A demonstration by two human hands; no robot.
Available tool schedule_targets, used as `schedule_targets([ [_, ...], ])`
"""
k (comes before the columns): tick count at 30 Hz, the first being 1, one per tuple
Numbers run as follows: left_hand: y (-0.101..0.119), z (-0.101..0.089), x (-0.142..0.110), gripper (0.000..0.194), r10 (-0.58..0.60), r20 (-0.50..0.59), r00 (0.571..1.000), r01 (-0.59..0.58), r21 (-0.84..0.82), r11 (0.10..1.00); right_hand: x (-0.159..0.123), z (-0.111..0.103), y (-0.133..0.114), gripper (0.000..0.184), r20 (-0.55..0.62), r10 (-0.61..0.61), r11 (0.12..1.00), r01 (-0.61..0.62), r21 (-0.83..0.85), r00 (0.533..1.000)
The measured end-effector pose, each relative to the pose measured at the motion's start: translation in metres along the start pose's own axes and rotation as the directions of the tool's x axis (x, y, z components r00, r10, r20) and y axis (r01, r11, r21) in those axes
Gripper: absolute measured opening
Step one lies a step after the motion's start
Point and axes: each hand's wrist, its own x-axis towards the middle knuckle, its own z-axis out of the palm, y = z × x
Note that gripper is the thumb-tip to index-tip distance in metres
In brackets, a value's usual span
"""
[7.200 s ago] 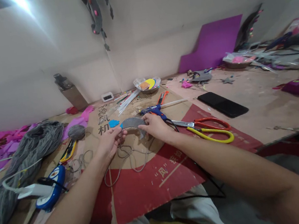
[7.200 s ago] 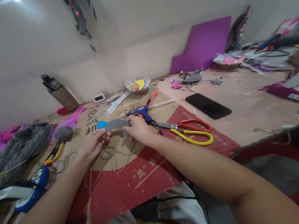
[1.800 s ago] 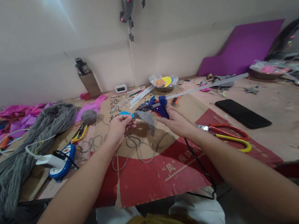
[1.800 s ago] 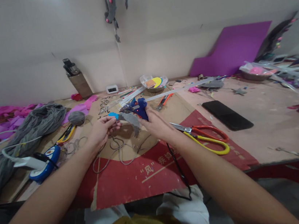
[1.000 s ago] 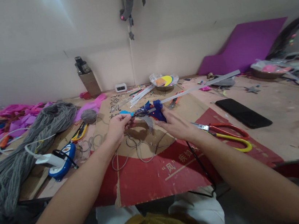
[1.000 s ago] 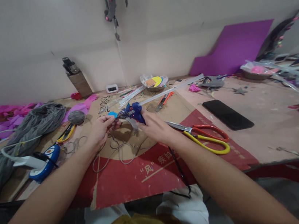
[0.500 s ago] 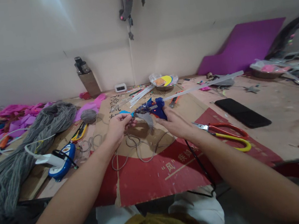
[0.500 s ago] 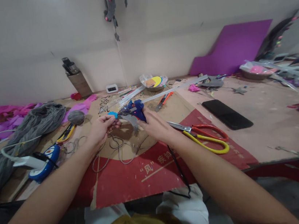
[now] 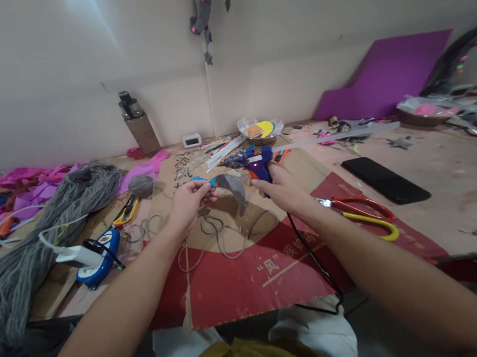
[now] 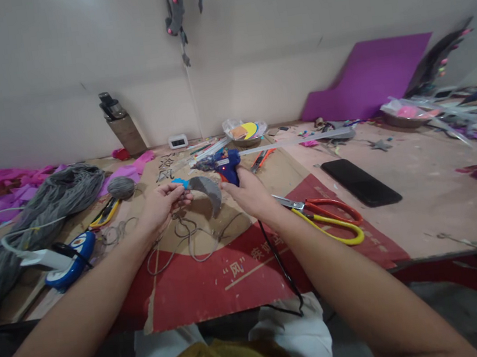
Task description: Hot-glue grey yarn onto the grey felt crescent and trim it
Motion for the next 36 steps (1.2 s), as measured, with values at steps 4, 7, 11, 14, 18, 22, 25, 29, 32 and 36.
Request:
schedule_targets([
  [4, 0.003, -0.001, -0.002, 0.009, -0.002, 0.027, 1.0, 0.003, -0.028, 1.0, 0.018, -0.008, 0.017, 0.012, -0.017, 0.307, 0.942, -0.301, 0.147, 0.952],
  [7, 0.007, 0.0, -0.003, 0.011, -0.016, 0.036, 0.999, 0.019, -0.086, 0.996, 0.032, -0.014, 0.03, 0.014, -0.024, 0.396, 0.912, -0.39, 0.126, 0.918],
  [11, 0.011, 0.002, -0.005, 0.014, -0.058, 0.031, 0.998, 0.062, -0.143, 0.988, 0.043, -0.015, 0.037, 0.013, 0.016, 0.471, 0.878, -0.471, 0.08, 0.882],
  [14, 0.012, 0.002, -0.004, 0.016, -0.076, 0.012, 0.997, 0.077, -0.156, 0.985, 0.045, -0.011, 0.034, 0.01, 0.045, 0.485, 0.873, -0.486, 0.029, 0.874],
  [18, 0.012, 0.0, -0.003, 0.015, -0.066, 0.006, 0.998, 0.066, -0.159, 0.985, 0.046, -0.009, 0.033, 0.012, -0.037, 0.465, 0.876, -0.466, -0.128, 0.885],
  [22, 0.013, -0.001, -0.002, 0.014, -0.065, -0.001, 0.998, 0.064, -0.149, 0.987, 0.042, -0.015, 0.025, 0.014, -0.2, 0.332, 0.859, -0.383, -0.339, 0.922],
  [25, 0.014, -0.001, -0.002, 0.013, -0.053, -0.019, 0.998, 0.05, -0.158, 0.986, 0.031, -0.014, 0.006, 0.018, -0.287, 0.128, 0.848, -0.255, -0.465, 0.949],
  [29, 0.012, -0.003, -0.002, 0.009, -0.047, -0.034, 0.998, 0.04, -0.178, 0.983, 0.006, 0.018, -0.025, 0.018, -0.13, -0.029, 0.953, -0.012, -0.301, 0.991],
  [32, 0.009, -0.004, -0.001, 0.009, -0.022, -0.048, 0.999, 0.013, -0.188, 0.982, -0.01, 0.059, -0.04, 0.016, 0.037, 0.069, 0.992, -0.072, 0.106, 0.997],
  [36, 0.004, -0.004, 0.002, 0.014, 0.017, -0.086, 0.996, -0.032, -0.178, 0.983, -0.016, 0.102, -0.047, 0.029, 0.109, 0.194, 0.843, -0.222, 0.489, 0.975],
])
